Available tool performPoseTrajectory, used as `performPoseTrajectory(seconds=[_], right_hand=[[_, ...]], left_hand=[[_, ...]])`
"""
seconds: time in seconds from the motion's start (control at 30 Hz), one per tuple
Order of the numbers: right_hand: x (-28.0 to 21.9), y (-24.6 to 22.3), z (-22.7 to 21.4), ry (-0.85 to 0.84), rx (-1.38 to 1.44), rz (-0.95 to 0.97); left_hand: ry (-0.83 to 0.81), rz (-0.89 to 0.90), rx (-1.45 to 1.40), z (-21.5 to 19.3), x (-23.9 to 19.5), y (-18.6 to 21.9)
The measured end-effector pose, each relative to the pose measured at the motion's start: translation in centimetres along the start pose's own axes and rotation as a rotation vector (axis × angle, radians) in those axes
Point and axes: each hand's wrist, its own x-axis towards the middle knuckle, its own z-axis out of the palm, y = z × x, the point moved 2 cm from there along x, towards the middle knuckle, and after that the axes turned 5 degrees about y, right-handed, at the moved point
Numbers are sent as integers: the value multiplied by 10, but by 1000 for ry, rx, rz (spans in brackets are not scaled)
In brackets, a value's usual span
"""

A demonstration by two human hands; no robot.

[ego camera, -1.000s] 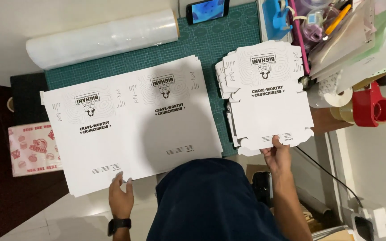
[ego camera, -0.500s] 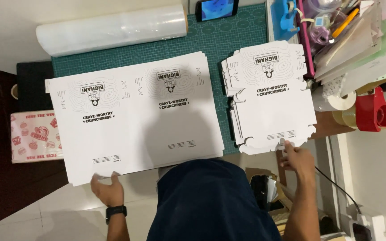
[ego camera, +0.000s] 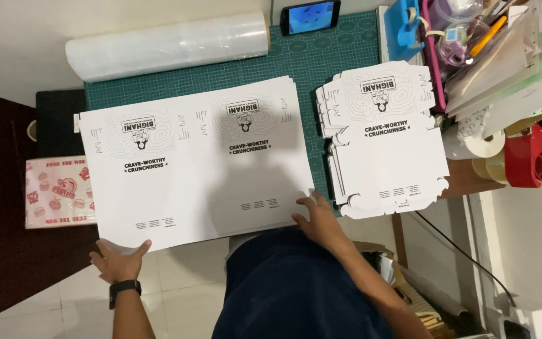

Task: The person moves a large cardboard frame and then manually separates pre-cut cardboard templates from a sheet at a workstation.

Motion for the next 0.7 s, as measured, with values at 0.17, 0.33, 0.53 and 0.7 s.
performPoseTrajectory(seconds=[0.17, 0.33, 0.53, 0.7], right_hand=[[9, -5, 18, -76, -71, -23], [-2, -34, 6, -158, -111, 81], [2, -20, 15, -126, -86, 170], [11, -1, 24, -55, -65, 152]], left_hand=[[-58, 60, 112, -14, 7, 20], [-90, 62, 75, -26, 1, 29], [-134, -72, 17, -35, -10, 36], [-126, -10, 5, -40, -15, 35]])
